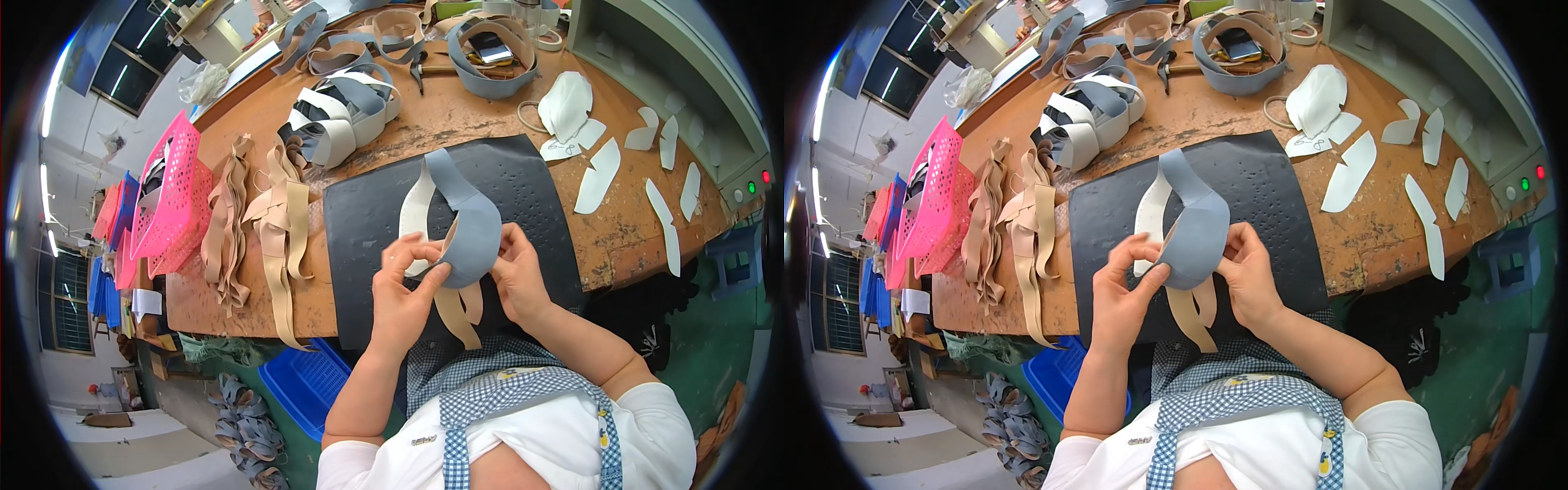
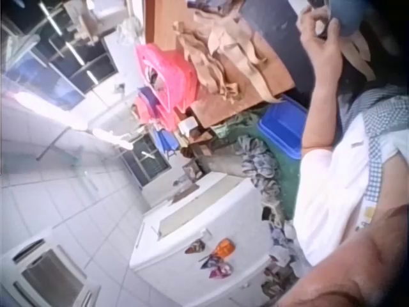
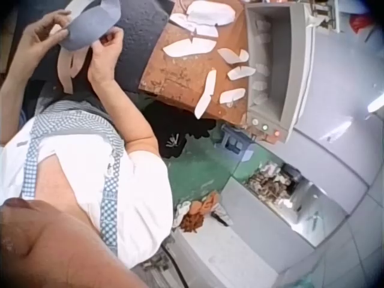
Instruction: Assembling internal reinforcement components into shoe uppers at a factory workbench.
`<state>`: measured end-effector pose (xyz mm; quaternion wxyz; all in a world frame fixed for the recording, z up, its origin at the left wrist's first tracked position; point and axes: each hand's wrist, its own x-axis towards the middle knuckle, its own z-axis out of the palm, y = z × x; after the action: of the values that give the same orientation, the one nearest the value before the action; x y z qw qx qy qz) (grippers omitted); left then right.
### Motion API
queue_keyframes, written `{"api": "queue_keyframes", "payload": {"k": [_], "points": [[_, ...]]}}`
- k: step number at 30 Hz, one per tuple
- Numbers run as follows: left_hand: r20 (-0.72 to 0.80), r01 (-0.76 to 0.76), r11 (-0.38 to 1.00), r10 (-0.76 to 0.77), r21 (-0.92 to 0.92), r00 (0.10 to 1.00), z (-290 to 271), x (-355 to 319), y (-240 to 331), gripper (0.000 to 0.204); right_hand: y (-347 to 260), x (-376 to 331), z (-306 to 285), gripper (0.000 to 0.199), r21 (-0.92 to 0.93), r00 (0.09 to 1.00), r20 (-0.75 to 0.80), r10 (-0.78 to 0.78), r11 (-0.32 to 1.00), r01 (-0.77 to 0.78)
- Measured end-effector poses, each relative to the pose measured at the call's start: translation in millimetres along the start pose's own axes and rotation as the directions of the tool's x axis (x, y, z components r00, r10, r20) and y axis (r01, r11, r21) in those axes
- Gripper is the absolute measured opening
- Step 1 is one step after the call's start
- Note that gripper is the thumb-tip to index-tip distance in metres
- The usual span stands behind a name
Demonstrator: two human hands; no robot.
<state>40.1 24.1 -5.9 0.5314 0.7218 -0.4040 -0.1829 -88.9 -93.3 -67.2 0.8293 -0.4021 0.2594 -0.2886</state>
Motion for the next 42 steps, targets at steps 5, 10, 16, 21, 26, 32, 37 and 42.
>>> {"api": "queue_keyframes", "payload": {"k": [5, 10, 16, 21, 26, 32, 37, 42], "points": [[0.091, 0.198, 0.959, -0.183, -0.201, 0.979, -5.6, -4.0, -2.1, 0.014, -19.6, -3.7, -2.2, 0.043, 0.172, 0.971, 0.236, 0.025, 0.983, -0.067], [0.195, 0.228, 0.948, -0.186, -0.221, 0.963, -11.7, -1.8, 9.9, 0.013, -38.0, 2.2, -10.5, 0.066, 0.303, 0.895, 0.431, 0.114, 0.916, -0.262], [0.191, 0.239, 0.936, -0.193, -0.258, 0.962, -9.5, -2.6, 7.8, 0.011, -39.4, 5.8, -13.9, 0.053, 0.127, 0.925, 0.369, 0.089, 0.981, -0.145], [0.226, 0.327, 0.903, -0.269, -0.279, 0.936, -4.6, -7.2, 5.3, 0.012, -35.4, 3.2, -11.2, 0.039, 0.073, 0.926, 0.364, 0.103, 0.988, -0.139], [0.192, 0.228, 0.942, -0.183, -0.248, 0.964, -1.3, -10.2, -0.5, 0.014, -39.0, 5.0, -0.8, 0.038, 0.205, 0.936, 0.308, 0.17, 0.949, -0.24], [0.148, 0.09, 0.99, -0.072, -0.113, 0.986, -11.1, -6.9, 15.9, 0.022, -33.1, 3.3, -4.4, 0.04, 0.043, 0.942, 0.291, 0.165, 0.982, -0.185], [0.257, 0.322, 0.889, -0.245, -0.324, 0.935, -10.5, 7.0, 4.1, 0.023, -32.2, -1.1, -1.9, 0.041, -0.048, 0.923, 0.317, 0.219, 0.975, -0.215], [0.284, 0.371, 0.866, -0.283, -0.336, 0.916, -5.6, 11.4, 1.1, 0.021, -34.2, -1.1, -4.8, 0.043, -0.076, 0.909, 0.324, 0.261, 0.965, -0.25]]}}
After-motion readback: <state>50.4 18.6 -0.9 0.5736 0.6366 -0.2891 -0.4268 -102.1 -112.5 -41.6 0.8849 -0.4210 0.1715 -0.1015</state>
